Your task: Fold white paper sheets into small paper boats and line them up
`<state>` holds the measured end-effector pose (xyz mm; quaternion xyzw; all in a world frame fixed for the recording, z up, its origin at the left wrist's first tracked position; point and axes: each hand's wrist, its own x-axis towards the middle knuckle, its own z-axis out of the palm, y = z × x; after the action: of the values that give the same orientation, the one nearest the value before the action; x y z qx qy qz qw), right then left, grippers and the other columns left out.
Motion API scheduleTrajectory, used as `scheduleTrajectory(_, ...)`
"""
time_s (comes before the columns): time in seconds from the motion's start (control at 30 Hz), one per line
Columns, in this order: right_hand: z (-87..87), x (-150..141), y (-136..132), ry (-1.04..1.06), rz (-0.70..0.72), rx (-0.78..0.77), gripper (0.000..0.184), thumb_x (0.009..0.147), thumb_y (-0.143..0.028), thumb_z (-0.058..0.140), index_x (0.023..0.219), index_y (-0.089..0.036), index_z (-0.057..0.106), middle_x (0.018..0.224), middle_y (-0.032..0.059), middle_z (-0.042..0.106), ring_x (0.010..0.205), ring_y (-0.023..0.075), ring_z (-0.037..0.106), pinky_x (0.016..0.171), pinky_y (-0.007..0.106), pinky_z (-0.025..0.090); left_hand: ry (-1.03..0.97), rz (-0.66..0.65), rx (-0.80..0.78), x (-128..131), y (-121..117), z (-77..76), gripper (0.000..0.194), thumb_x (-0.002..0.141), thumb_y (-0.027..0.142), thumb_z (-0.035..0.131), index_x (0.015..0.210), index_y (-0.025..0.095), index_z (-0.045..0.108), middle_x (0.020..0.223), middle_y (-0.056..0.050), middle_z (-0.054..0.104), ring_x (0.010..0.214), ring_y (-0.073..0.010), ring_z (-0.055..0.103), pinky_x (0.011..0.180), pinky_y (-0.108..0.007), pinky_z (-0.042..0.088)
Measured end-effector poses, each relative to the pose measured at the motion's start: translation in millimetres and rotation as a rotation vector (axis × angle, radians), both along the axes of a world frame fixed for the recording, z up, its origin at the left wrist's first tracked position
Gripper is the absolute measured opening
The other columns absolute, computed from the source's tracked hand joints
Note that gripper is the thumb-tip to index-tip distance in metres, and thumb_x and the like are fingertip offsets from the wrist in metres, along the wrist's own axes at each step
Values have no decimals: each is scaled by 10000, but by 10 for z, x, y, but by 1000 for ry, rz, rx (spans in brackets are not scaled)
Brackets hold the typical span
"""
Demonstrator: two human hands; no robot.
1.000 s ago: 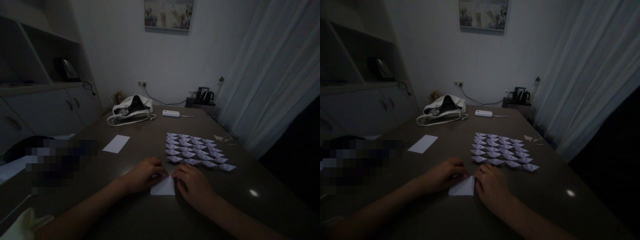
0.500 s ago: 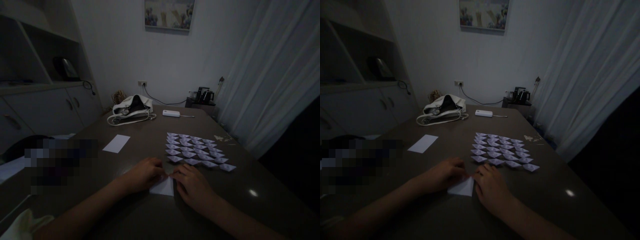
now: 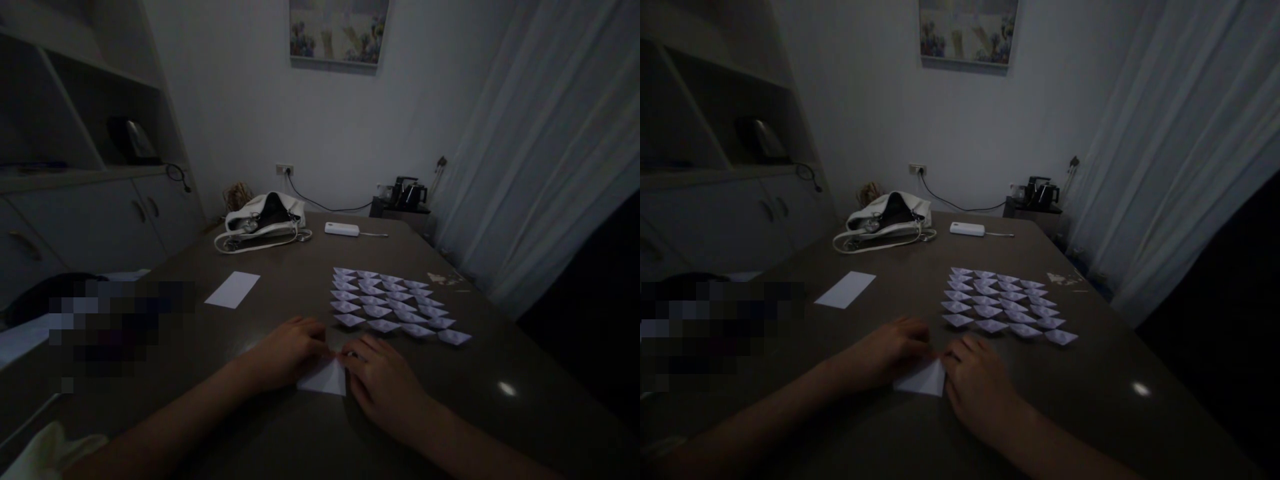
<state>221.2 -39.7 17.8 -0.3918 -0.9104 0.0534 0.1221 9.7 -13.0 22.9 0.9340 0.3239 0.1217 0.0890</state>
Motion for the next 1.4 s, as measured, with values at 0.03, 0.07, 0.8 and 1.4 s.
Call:
scheduleTrajectory(0.03,7,-3,-6,-9,-5,-1,299,798,-101,529,1049,-178,672,1016,67,649,960,228,544,832,374,426,-2,-5,3,1,0,4,186,879,129,548,963,195,700,886,-61,626,838,-196,570,729,-313,420)
scheduleTrajectory(0.07,15,-7,-12,-20,-10,0,298,793,-97,531,1043,-174,674,1017,69,651,958,231,546,831,376,427,-5,-8,7,0,1,8,183,880,132,548,961,194,700,887,-61,626,838,-195,570,730,-312,419)
scheduleTrajectory(0.8,50,-42,-41,-174,-6,21,301,808,-82,516,1067,-132,661,1043,96,650,955,255,565,811,390,462,-2,4,13,-87,50,43,142,827,123,589,858,204,701,859,-40,607,816,-179,558,696,-280,393)
scheduleTrajectory(1.4,55,-39,-49,-173,-26,-9,323,801,-72,510,1082,-141,654,1079,96,642,982,261,568,831,409,465,7,10,2,-112,78,68,202,802,65,586,842,215,715,855,-35,608,825,-180,565,705,-277,398)
